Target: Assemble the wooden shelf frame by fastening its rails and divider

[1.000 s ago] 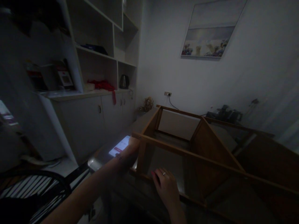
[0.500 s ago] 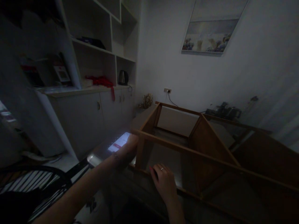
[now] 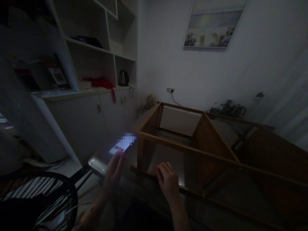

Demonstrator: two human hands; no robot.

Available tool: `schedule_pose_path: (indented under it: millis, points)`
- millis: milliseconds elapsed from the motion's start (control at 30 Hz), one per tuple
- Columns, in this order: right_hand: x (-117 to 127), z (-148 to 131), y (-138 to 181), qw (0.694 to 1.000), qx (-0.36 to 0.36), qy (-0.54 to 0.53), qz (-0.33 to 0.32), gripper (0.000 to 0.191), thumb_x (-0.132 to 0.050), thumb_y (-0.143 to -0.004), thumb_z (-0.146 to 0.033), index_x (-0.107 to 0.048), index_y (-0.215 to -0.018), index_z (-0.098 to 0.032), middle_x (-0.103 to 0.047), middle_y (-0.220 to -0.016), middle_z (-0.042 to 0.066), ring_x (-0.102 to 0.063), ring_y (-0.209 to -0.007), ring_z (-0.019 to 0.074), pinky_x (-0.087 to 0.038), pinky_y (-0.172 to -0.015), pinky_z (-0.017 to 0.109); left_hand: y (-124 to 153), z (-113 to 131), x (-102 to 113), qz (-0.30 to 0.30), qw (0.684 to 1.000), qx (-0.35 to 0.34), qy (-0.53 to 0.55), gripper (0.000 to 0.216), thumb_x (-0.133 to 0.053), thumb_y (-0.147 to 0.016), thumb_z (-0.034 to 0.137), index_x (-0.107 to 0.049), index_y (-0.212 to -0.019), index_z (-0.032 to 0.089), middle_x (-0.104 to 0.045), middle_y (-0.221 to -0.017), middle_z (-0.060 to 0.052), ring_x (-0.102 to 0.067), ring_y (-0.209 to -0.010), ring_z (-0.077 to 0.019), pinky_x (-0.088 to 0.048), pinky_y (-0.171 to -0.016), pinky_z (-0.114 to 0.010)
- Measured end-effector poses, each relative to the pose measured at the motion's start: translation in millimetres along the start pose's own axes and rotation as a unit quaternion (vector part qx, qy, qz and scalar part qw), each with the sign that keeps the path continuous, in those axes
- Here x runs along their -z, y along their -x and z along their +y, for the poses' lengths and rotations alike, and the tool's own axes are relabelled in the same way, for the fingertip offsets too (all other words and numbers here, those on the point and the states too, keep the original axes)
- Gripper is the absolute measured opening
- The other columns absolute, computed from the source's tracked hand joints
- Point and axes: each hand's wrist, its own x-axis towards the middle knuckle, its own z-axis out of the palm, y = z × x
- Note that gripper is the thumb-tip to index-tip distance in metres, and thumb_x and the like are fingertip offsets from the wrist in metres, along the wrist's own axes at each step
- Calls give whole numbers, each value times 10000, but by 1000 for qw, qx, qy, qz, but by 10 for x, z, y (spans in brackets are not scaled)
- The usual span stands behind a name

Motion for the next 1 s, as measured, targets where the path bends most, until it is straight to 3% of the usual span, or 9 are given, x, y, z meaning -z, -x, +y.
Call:
schedule_pose_path:
  millis: [267, 400, 500, 700, 833, 1000]
  points:
    - [121, -59, -48, 996, -52, -76, 16, 309, -410, -988, -322, -585, -758, -215, -610, -716, 30, -556, -717, 172, -428, -659, 285, 352, -50, -67, -62, 996, 59, -31, 331, -518, -887, 489, -654, -831, 192, -670, -811, -40, -609, -792, -207, -462, -728, -282]
    - [124, -150, 59, 980, -106, -164, 37, 284, -418, -984, -361, -592, -807, -222, -633, -801, 37, -577, -797, 178, -458, -737, 295, 539, 24, -163, -101, 986, 123, 56, 360, -558, -852, 531, -666, -795, 193, -683, -777, -35, -623, -772, -203, -487, -702, -263]
    - [106, -299, 318, 944, -222, -239, 46, 339, -394, -980, -447, -557, -763, -244, -582, -708, 10, -575, -687, 161, -481, -643, 265, 675, 172, -353, -147, 966, 167, 132, 371, -594, -822, 557, -656, -750, 197, -667, -736, -23, -619, -746, -190, -494, -688, -244]
    - [264, -468, 804, 850, -422, -284, 135, 461, -451, -890, -645, -656, -1029, -256, -684, -1040, 63, -634, -980, 217, -536, -797, 303, 737, 539, -806, -208, 947, 135, 203, 410, -618, -787, 594, -672, -694, 198, -609, -779, -42, -581, -776, -194, -501, -720, -259]
    - [559, -415, 865, 820, -416, -356, 167, 493, -516, -842, -672, -656, -1039, -243, -688, -1064, 65, -647, -978, 226, -540, -802, 302, 758, 843, -1100, -231, 945, 103, 208, 474, -628, -727, 670, -683, -627, 210, -545, -802, -58, -556, -826, -219, -506, -745, -286]
    - [835, -302, 949, 807, -420, -342, 234, 504, -401, -874, -703, -617, -964, -256, -685, -939, 54, -653, -870, 211, -537, -728, 309, 883, 1137, -1475, -266, 925, 118, 245, 530, -585, -733, 710, -641, -595, 202, -504, -782, -49, -531, -729, -189, -503, -673, -274]
